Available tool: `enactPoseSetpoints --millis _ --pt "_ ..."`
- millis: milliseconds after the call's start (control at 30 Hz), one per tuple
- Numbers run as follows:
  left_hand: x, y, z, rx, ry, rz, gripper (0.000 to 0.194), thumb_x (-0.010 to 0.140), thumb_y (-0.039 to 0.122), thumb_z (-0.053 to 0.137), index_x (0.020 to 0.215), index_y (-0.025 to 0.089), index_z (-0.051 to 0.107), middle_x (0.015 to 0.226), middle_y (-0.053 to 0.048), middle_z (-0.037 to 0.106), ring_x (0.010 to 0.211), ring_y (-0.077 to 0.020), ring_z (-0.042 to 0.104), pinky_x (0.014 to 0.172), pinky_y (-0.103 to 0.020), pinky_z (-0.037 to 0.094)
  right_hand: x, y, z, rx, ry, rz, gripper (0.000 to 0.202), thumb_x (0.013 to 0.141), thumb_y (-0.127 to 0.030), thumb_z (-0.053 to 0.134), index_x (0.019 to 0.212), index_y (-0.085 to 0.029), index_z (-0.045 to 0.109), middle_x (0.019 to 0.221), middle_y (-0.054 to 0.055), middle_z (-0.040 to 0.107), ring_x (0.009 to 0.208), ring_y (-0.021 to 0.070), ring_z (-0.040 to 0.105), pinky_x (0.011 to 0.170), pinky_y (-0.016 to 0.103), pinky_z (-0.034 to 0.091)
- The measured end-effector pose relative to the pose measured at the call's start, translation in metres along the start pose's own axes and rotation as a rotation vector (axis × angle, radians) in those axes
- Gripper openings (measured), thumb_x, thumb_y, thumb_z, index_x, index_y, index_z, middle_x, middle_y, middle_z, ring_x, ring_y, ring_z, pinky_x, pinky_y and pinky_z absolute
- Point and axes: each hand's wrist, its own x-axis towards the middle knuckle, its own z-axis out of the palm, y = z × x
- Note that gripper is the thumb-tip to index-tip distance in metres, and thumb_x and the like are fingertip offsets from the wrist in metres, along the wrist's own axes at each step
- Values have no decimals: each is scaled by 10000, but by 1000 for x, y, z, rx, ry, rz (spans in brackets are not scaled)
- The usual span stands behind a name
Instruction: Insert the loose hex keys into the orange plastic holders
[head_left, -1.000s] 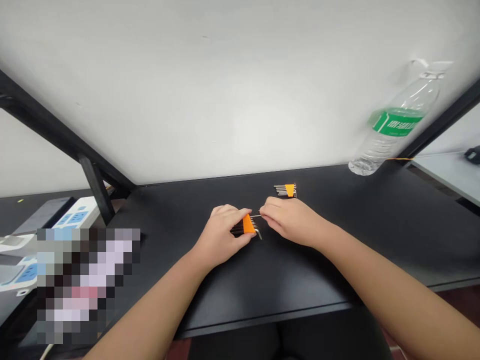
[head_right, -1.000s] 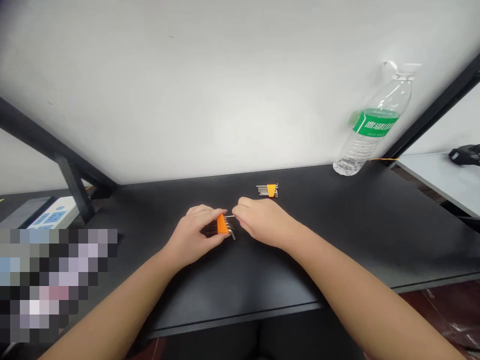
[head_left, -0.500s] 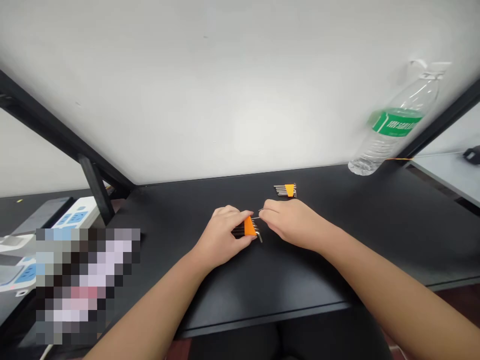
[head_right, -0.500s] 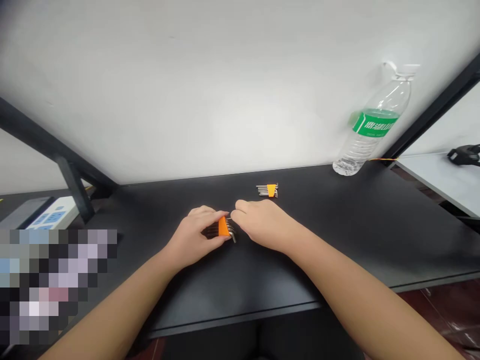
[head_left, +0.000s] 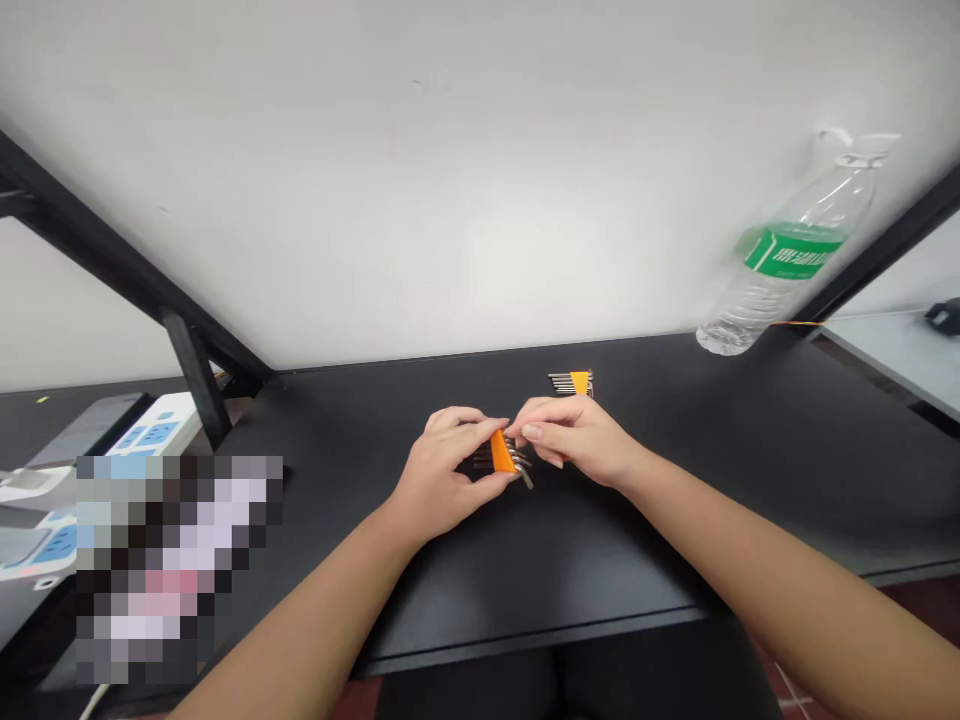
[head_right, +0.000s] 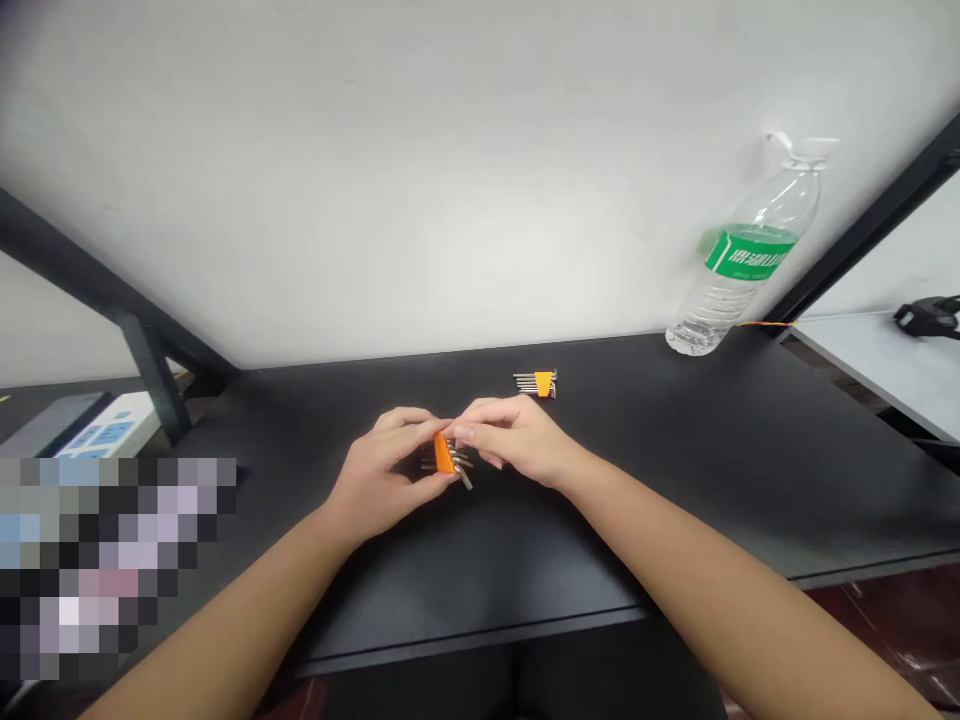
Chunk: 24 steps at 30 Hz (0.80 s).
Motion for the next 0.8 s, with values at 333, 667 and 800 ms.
enactPoseSetpoints --millis 333,667,800 --pt "-1 -1 1 93 50 106 386 837 330 765 1204 233 697 979 -56 768 1027 -250 666 984 -429 502 2 4 7 304 -37 223 369 835 -420 827 849 -190 539 620 -80 495 538 62 354 519 219 211" --pt "-4 3 4 53 -22 158 374 865 250 725 1232 267 653 919 -13 777 1071 -260 640 1014 -458 443 4 15 10 244 -44 336 455 734 -486 887 828 -193 551 646 -78 501 534 63 347 485 221 188" --pt "-2 3 4 36 -38 155 334 867 242 706 1198 266 680 858 -14 759 1018 -250 649 982 -441 476 5 14 9 174 -70 339 459 773 -541 840 800 -195 540 634 -75 490 523 68 323 484 228 195"
